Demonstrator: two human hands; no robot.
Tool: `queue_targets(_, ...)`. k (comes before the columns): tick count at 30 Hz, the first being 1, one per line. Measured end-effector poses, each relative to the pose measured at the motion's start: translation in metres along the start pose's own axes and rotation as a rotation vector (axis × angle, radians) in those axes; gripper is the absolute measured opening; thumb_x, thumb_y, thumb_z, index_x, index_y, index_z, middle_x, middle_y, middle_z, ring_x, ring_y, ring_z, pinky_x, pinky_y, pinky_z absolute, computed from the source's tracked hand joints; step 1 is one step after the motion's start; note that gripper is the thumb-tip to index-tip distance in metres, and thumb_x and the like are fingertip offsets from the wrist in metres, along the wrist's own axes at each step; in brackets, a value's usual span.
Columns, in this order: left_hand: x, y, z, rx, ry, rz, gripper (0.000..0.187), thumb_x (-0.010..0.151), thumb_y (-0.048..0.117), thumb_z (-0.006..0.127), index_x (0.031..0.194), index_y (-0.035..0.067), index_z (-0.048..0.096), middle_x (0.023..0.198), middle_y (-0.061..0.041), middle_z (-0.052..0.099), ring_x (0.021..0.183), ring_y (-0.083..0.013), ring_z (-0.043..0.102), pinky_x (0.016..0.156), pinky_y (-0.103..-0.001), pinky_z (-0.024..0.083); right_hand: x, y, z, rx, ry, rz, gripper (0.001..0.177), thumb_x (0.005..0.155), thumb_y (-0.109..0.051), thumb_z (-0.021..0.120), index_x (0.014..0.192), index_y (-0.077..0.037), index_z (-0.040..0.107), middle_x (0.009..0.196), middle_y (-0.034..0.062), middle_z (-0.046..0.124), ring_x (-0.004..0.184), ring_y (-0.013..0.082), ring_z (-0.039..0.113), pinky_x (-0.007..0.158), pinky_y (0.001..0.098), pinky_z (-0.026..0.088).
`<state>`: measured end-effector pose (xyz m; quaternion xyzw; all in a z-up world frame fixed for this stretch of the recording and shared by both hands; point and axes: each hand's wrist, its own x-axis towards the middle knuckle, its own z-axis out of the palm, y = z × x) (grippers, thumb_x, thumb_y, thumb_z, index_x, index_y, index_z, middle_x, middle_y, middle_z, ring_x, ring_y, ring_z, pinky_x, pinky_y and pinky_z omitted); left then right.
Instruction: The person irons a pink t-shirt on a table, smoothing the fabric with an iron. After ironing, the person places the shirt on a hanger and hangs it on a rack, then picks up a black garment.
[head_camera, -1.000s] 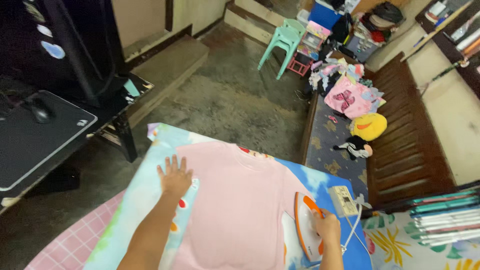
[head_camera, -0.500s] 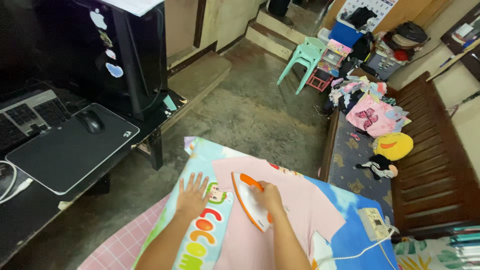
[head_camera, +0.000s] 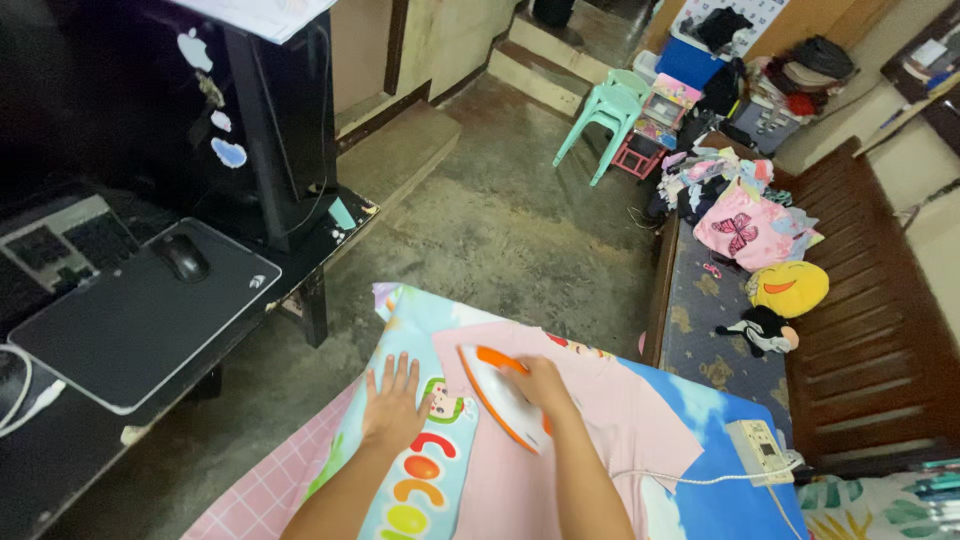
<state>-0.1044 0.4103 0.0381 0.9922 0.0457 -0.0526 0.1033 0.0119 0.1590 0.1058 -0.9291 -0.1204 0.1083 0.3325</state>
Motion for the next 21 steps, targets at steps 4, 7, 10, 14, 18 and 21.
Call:
queue_targets(4,0.011,0.0,0.011,-0.022,-0.008,-0.002,0.075,0.102,0.054,0.033,0.159,0.009,0.018,0.168,-0.012,0.011,0.155,-0.0328,0.004,0.121,-0.059,0.004,-0.033,0.011,-0.016,0.046,0.02,0.218,0.035,0.086,-0.036,0.076,0.109,-0.01,0.081,0.065,0.0145,0.07,0.052,0.019,0.06,0.055,0.038,0.051)
queue_targets(7,0.027,0.003,0.027,-0.062,0.064,-0.027,0.072,0.102,0.05,0.036,0.16,0.01,0.021,0.168,-0.013,0.014,0.155,-0.0319,0.006,0.122,-0.058,0.005,-0.017,0.006,-0.004,-0.078,0.119,0.227,0.038,0.084,-0.038,0.074,0.111,-0.011,0.078,0.073,0.0178,0.075,0.062,0.0288,0.073,0.065,0.0409,0.057)
queue_targets(10,0.044,0.017,0.042,-0.15,0.205,-0.043,0.066,0.102,0.044,0.04,0.158,0.012,0.027,0.167,-0.013,0.019,0.155,-0.03,0.011,0.123,-0.059,0.007,0.016,-0.003,0.014,-0.301,0.266,0.146,0.041,0.088,-0.044,0.07,0.111,-0.011,0.077,0.087,0.0212,0.075,0.085,0.0387,0.071,0.077,0.0492,0.054)
queue_targets(14,0.061,0.05,0.055,-0.244,0.322,0.062,0.059,0.099,0.032,0.047,0.153,0.012,0.035,0.165,-0.014,0.025,0.154,-0.0312,0.015,0.12,-0.062,0.009,0.018,0.006,0.012,-0.278,0.243,0.253,0.041,0.091,-0.046,0.064,0.109,-0.011,0.077,0.095,0.0222,0.075,0.095,0.041,0.071,0.084,0.0504,0.054)
queue_targets(18,0.075,0.077,0.055,-0.263,0.288,0.179,0.056,0.098,0.026,0.05,0.151,0.011,0.039,0.164,-0.014,0.027,0.154,-0.0323,0.017,0.12,-0.064,0.008,-0.036,0.031,-0.008,-0.245,0.268,0.333,0.041,0.088,-0.046,0.066,0.108,-0.013,0.076,0.095,0.0207,0.075,0.094,0.0398,0.072,0.083,0.0499,0.055)
queue_targets(21,0.087,0.09,0.052,-0.153,0.253,0.259,0.058,0.098,0.025,0.051,0.152,0.008,0.038,0.162,-0.016,0.028,0.152,-0.033,0.019,0.119,-0.067,0.008,-0.06,0.045,-0.019,-0.234,0.298,0.405,0.042,0.089,-0.048,0.065,0.109,-0.013,0.076,0.091,0.0197,0.077,0.094,0.0389,0.073,0.084,0.0496,0.056)
